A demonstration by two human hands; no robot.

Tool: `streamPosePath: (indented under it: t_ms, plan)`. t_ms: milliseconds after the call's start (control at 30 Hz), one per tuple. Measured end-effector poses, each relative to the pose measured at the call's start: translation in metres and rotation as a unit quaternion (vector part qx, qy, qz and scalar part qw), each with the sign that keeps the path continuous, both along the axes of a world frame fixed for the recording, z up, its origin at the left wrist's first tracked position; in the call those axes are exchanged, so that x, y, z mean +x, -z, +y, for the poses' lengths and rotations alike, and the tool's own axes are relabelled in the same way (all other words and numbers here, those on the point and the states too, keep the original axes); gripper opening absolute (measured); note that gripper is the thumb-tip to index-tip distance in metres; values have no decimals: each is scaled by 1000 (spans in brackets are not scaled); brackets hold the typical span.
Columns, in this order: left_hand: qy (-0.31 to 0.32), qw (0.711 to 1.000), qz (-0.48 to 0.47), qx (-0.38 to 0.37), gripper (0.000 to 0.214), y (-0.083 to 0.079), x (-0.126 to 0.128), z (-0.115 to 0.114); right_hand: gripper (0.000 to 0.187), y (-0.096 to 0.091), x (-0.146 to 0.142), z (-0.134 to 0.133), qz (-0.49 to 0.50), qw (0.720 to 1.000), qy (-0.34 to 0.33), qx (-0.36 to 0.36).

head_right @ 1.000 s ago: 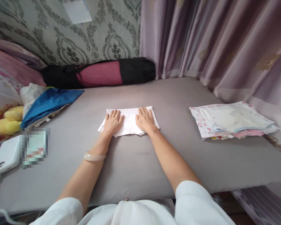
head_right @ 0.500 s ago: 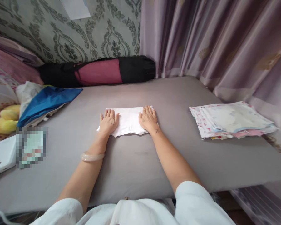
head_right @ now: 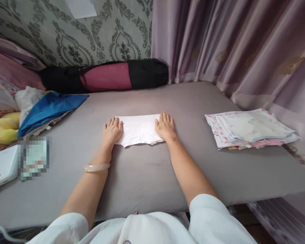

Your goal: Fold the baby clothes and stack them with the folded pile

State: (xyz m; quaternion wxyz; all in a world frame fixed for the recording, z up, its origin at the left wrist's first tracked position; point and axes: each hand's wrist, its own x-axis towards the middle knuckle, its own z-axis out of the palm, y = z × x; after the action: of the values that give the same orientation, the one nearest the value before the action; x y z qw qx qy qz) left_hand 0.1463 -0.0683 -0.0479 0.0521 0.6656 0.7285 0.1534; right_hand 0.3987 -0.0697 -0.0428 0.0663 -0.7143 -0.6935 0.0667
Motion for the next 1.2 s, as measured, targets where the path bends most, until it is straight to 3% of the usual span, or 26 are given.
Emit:
streamPosePath:
  t_ms: [233, 400, 500, 633, 767, 867, 1000, 1200]
  plan:
    - [-9, 995, -48, 82, 51, -3, 0, -5, 63, -5, -1, -1, 2, 1000, -5, -2]
    - [-44, 972, -167, 161, 41, 1, -13, 0, 65, -8, -4, -5, 10, 1000, -27, 0]
    - [-76, 936, -284, 192, 31, 3, -23, 7, 65, -5, -6, -7, 8, 999, -30, -9]
    - [-124, 866, -414, 249, 20, 1, -30, 13, 65, -3, -6, -8, -1, 1000, -29, -8]
    - [-178, 778, -558, 229, 18, -7, -30, 12, 65, -8, -5, -6, -6, 999, -28, -27]
    - [-208, 728, -616, 220, 16, -12, -30, 11, 64, -16, -13, -4, -9, 999, -16, -41]
    - [-212, 690, -654, 226, 17, -15, -33, 10, 64, -18, -33, -6, 6, 1000, -24, -9]
    - [-221, 677, -667, 220, 20, -16, -38, 12, 62, -5, -45, -9, 9, 1000, -22, 15]
